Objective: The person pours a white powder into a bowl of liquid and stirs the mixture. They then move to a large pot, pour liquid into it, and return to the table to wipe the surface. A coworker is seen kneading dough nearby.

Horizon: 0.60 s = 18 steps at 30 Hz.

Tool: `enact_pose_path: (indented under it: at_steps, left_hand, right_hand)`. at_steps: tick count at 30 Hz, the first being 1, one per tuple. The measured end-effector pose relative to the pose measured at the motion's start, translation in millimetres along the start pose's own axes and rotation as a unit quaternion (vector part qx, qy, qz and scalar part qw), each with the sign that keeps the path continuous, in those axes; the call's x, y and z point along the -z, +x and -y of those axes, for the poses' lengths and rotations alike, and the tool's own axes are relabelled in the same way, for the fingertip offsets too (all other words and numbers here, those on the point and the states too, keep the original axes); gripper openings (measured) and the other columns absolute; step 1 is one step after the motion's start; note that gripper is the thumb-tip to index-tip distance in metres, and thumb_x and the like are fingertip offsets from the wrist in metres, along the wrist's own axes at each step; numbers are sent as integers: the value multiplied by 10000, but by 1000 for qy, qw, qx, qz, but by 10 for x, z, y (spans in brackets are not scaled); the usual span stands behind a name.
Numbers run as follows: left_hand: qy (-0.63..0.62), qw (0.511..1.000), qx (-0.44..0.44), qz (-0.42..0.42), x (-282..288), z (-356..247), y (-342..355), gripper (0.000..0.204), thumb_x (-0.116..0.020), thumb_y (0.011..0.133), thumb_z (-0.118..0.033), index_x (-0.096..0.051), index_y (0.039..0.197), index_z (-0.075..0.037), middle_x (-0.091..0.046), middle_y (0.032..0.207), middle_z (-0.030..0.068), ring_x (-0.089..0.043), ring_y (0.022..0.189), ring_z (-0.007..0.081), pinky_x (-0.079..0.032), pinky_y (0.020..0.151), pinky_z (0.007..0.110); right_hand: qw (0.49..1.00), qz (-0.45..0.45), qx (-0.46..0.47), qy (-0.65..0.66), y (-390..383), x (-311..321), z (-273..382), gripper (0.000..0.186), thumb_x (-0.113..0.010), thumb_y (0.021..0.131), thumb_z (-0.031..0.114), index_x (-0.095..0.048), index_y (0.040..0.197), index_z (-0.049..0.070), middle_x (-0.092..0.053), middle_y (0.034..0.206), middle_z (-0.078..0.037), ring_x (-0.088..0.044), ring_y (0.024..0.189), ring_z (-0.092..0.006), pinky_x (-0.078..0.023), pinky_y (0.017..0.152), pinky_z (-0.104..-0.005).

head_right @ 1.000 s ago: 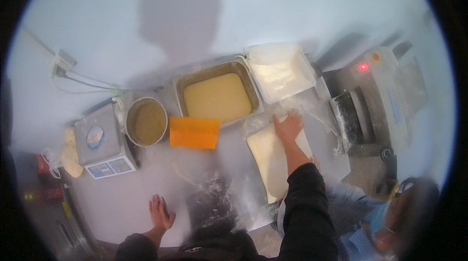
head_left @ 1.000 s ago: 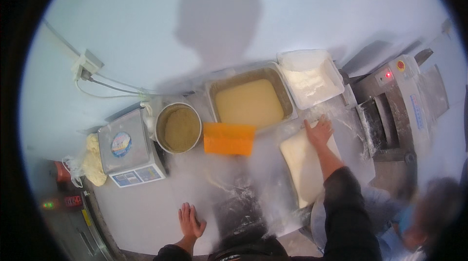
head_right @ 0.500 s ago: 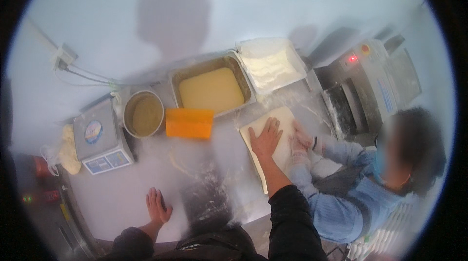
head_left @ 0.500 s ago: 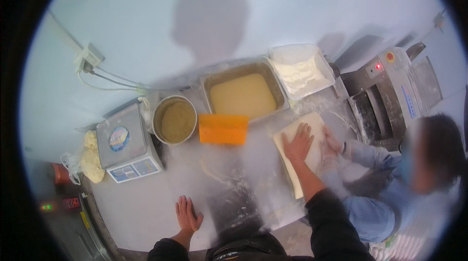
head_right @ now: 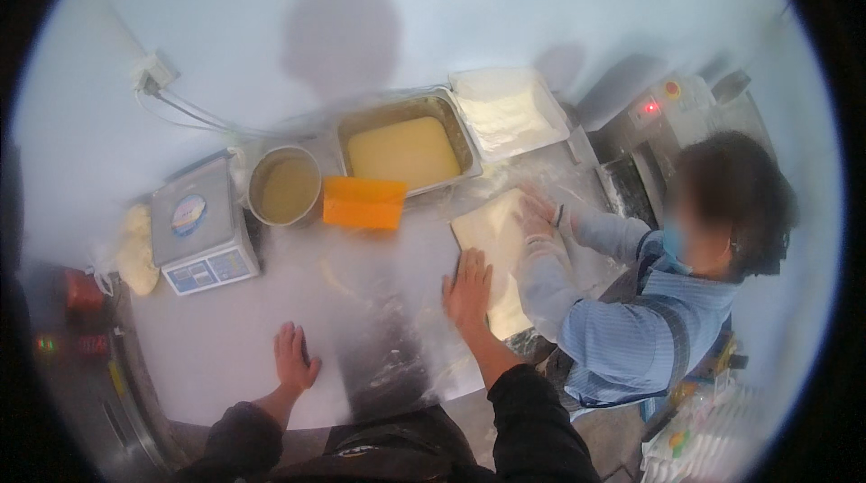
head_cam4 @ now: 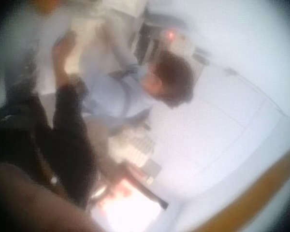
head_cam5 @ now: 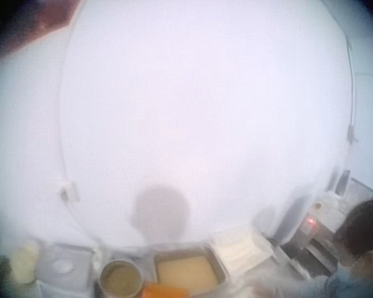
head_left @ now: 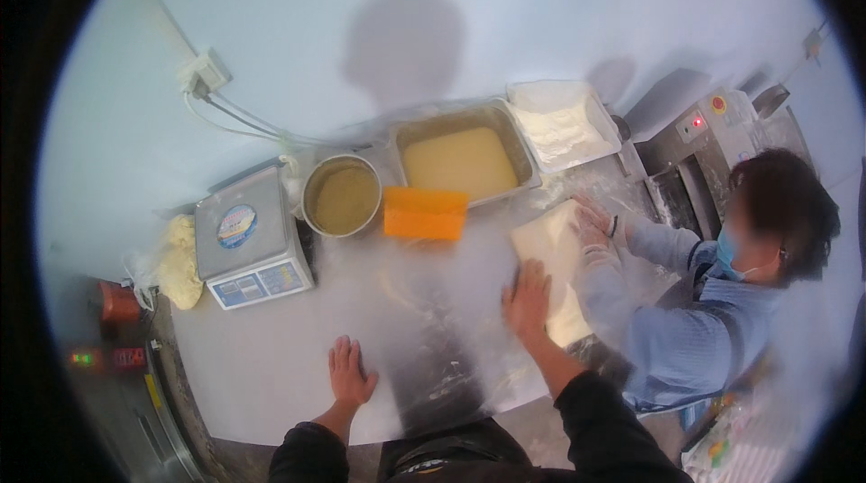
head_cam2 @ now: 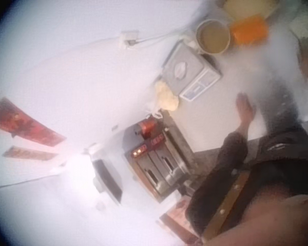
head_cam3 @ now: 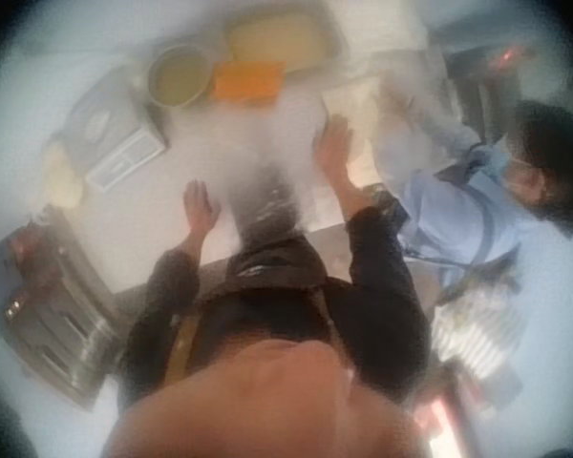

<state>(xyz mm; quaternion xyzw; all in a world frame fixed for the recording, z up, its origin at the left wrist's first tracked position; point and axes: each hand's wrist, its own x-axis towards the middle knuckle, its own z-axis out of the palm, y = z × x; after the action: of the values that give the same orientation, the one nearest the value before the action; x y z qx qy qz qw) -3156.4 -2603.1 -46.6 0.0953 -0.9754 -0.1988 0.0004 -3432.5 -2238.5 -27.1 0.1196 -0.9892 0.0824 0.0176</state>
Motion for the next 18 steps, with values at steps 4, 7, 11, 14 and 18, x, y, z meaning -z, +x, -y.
enact_pose_path:
  at_steps: [4,7,11,14,18]
  left_hand:
    - [8,1000,14,6,15,-45,-6,868,-695,775,-317,-384,1528,-17,-356,1599,251,-266,1527,420,-154,1250,581]
    - [-4,1000,11,0,37,-61,-5,866,-692,775,-291,-377,1531,-11,-338,1613,251,-268,1525,423,-173,1236,601]
    - [-8,1000,-1,-13,47,-59,-13,855,-687,771,-269,-383,1528,-15,-330,1617,255,-269,1525,427,-183,1234,601]
    - [-11,1000,13,-11,45,-52,-20,856,-715,762,-307,-422,1511,-17,-359,1606,233,-258,1535,390,-158,1257,568]
    - [-7,999,37,12,57,-48,0,850,-709,772,-310,-417,1521,-32,-354,1617,213,-250,1541,382,-157,1260,557]
  right_hand:
    - [996,4,32,87,-415,-197,244,704,-619,960,296,-382,1515,-66,-409,1549,-255,-331,1473,-447,-237,1225,-570]
    - [991,-15,25,131,-477,-198,344,671,-623,953,264,-404,1496,-63,-433,1526,-257,-348,1459,-452,-270,1216,-548]
    - [976,31,-61,207,-61,9,209,668,-623,944,248,-405,1493,-63,-420,1532,-258,-351,1454,-454,-275,1218,-528]
    - [992,-23,-30,119,391,89,86,709,-630,938,244,-370,1508,-86,-378,1555,-277,-318,1469,-460,-236,1238,-522]
    - [996,-4,-21,81,735,-88,67,812,-650,912,238,-281,1545,-111,-288,1590,-327,-247,1493,-476,-168,1264,-503]
